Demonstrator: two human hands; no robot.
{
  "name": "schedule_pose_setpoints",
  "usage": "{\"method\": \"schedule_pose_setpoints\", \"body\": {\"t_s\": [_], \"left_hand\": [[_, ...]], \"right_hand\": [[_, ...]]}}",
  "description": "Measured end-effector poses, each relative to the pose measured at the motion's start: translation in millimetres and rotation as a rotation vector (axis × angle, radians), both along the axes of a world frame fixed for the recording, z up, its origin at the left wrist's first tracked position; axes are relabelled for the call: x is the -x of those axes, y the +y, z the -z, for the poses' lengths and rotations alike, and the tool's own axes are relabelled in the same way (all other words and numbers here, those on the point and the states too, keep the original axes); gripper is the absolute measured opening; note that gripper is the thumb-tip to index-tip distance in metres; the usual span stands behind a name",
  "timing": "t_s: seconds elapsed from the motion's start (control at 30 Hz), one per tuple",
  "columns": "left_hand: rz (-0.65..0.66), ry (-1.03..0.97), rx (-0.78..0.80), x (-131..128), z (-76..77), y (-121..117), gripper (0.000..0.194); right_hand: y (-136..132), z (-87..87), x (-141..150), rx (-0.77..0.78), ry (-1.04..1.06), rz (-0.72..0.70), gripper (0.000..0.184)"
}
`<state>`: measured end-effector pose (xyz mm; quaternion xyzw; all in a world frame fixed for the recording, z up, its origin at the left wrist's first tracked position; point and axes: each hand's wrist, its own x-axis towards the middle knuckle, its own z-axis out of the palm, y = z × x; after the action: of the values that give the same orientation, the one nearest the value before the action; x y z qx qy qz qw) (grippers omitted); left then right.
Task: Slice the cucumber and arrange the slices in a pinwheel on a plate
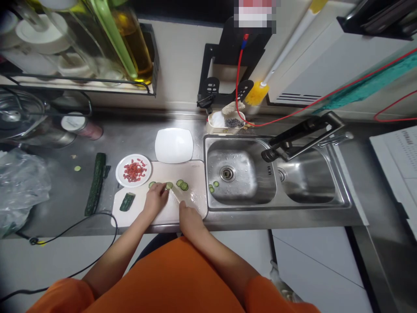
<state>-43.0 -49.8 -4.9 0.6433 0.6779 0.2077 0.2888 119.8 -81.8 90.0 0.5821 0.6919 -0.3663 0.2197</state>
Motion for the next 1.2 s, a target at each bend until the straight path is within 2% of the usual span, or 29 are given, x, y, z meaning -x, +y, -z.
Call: {"method": "schedule_pose_setpoints", "body": {"t_s": [0.2,0.57,0.77,1.0,1.2], "left_hand": [[0.007,-0.002,-0.009,0.7,2.2,-0.1,0.031],[0.023,0.012,-0.079,1.1,4.8,0.0,0.029],[0.022,0.017,-0.064,1.1,4.6,-0.1,0.029],[0.01,0.012,-0.048,0.5,1.2,0.5,0.028],[0.0,0.044,-0.04,-0.4,-2.0,4.6,0.031]], "right_hand": [[2.0,0.4,0.8,0.013,-0.008,-0.021,0.033],[3.8,-0.1,0.8,-0.015,-0.02,-0.018,0.037],[8.4,-2.7,1.0,0.018,-0.002,0.003,0.041],[5.1,2.7,-1.3,0.009,0.01,-0.006,0.043],[-4.5,-5.6,-14.2,0.097,-0.027,0.011,0.042]]}}
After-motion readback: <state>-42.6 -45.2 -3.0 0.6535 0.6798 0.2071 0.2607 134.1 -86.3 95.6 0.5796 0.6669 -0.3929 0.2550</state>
